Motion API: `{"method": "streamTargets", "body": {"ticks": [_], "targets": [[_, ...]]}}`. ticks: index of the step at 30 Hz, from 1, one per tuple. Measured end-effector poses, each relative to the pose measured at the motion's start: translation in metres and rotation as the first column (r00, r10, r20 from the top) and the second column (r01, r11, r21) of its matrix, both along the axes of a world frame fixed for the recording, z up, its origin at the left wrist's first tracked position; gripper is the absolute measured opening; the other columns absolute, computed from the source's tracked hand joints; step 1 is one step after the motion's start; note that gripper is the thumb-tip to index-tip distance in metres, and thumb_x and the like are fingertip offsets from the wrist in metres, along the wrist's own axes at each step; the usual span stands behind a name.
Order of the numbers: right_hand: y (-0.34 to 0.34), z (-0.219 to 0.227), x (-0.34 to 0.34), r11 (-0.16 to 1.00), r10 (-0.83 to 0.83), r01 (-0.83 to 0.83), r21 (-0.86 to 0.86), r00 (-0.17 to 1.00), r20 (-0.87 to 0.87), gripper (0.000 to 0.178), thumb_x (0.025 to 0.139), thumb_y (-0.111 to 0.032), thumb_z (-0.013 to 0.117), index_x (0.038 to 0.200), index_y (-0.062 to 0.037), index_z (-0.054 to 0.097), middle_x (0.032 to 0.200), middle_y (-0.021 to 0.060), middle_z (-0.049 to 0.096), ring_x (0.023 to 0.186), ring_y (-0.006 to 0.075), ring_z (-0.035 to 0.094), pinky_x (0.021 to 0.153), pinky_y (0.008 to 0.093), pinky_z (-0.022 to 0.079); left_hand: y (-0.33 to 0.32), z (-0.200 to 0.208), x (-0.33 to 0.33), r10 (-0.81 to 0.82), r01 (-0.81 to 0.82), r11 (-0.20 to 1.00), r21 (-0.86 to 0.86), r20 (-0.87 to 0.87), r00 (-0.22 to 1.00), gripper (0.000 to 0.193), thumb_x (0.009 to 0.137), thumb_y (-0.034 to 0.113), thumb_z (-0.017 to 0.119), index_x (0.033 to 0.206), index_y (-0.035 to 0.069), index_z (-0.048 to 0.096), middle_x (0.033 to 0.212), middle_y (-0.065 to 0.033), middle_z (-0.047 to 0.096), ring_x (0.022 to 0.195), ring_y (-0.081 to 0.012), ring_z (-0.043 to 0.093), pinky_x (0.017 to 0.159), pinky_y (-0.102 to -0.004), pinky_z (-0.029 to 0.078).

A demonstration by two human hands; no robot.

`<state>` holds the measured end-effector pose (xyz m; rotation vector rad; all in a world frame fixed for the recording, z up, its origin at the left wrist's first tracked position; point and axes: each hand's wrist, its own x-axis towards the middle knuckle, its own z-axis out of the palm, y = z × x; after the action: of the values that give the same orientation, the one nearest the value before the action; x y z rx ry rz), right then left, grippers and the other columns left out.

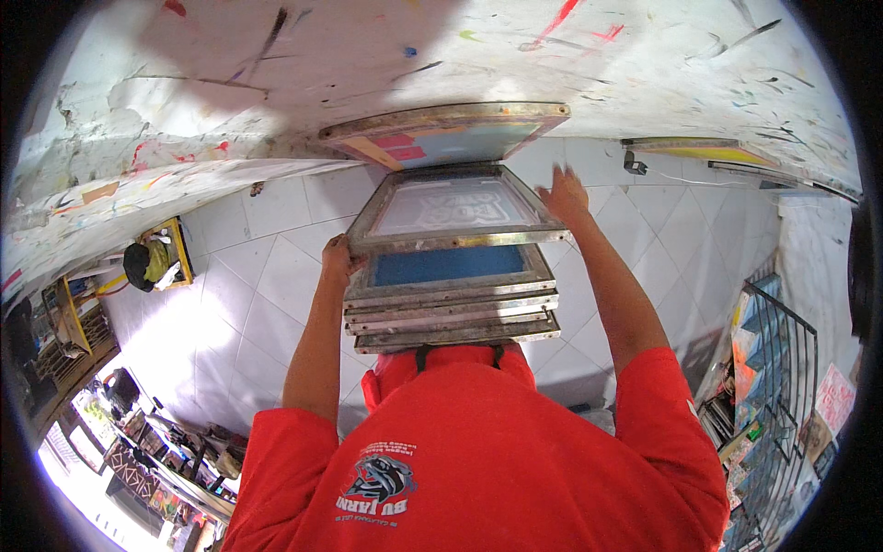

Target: The person selects a screen printing frame from a stack, places it on a table, and then applies white ink to the mesh using a hand-held scraper.

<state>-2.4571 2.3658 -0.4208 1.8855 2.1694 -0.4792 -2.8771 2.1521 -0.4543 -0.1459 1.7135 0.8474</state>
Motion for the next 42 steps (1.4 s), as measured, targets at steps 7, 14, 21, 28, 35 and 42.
{"method": "streamTargets", "body": {"ticks": [7,14,21,28,35,42], "targets": [[0.066,0.034,-0.116,0.760,0.505,-0.439,0.480,0.863,-0.012,0.035,0.079,-0.016,0.055,0.112,-0.0058,0.053,0.103,0.0128,0.052,0.099,0.0273,0.051,0.084,0.0398,0.044,-0.003,0.000,0.002,0.020,-0.021,0.999,-0.041,-0.022,1.000,0.033,0.091,0.022,0.044,0.121,0.007,0.045,0.094,-0.0136,0.058,0.057,-0.0226,0.060,0.053,-0.0347,0.057],[0.064,0.030,-0.124,0.801,0.489,-0.428,0.419,0.871,-0.045,0.019,0.076,-0.013,0.056,0.094,-0.0083,0.059,0.093,0.0093,0.054,0.092,0.0268,0.054,0.080,0.0407,0.043,-0.005,0.010,0.010,0.005,-0.007,1.000,-0.029,-0.076,0.997,0.035,0.090,0.022,0.046,0.121,0.006,0.045,0.092,-0.0134,0.059,0.059,-0.0221,0.061,0.053,-0.0341,0.056],[0.056,0.034,-0.124,0.859,0.482,-0.380,0.344,0.825,-0.293,0.023,0.077,-0.014,0.061,0.100,-0.0084,0.060,0.094,0.0093,0.059,0.094,0.0281,0.056,0.089,0.0463,0.035,-0.006,0.012,0.011,-0.011,0.006,0.998,-0.058,-0.086,0.996,0.035,0.089,0.020,0.045,0.121,0.004,0.046,0.091,-0.0133,0.059,0.060,-0.0228,0.062,0.054,-0.0350,0.056],[0.054,0.023,-0.137,0.838,0.498,-0.344,0.424,0.799,-0.336,0.023,0.077,-0.014,0.060,0.099,-0.0088,0.059,0.095,0.0085,0.060,0.094,0.0274,0.056,0.087,0.0466,0.035,-0.011,0.014,0.016,-0.019,0.013,0.998,-0.059,-0.109,0.994,0.034,0.090,0.021,0.045,0.120,0.004,0.047,0.091,-0.0134,0.059,0.062,-0.0228,0.061,0.053,-0.0344,0.057],[0.071,0.024,-0.145,0.785,0.562,-0.400,0.473,0.781,-0.273,0.027,0.076,-0.012,0.058,0.103,-0.0070,0.059,0.100,0.0108,0.058,0.093,0.0285,0.053,0.086,0.0432,0.039,-0.002,0.019,0.015,0.016,-0.018,1.000,-0.024,-0.112,0.994,0.031,0.090,0.018,0.045,0.115,0.001,0.049,0.091,-0.0142,0.059,0.063,-0.0236,0.061,0.050,-0.0334,0.057],[0.054,0.080,-0.119,0.763,0.584,-0.378,0.525,0.750,-0.310,0.041,0.077,-0.020,0.061,0.114,-0.0047,0.053,0.112,0.0154,0.053,0.106,0.0317,0.049,0.092,0.0422,0.038,0.012,0.022,0.007,-0.018,0.016,0.999,-0.028,-0.044,0.999,0.034,0.090,0.019,0.045,0.119,0.001,0.044,0.096,-0.0170,0.056,0.068,-0.0265,0.062,0.056,-0.0360,0.058]]}}
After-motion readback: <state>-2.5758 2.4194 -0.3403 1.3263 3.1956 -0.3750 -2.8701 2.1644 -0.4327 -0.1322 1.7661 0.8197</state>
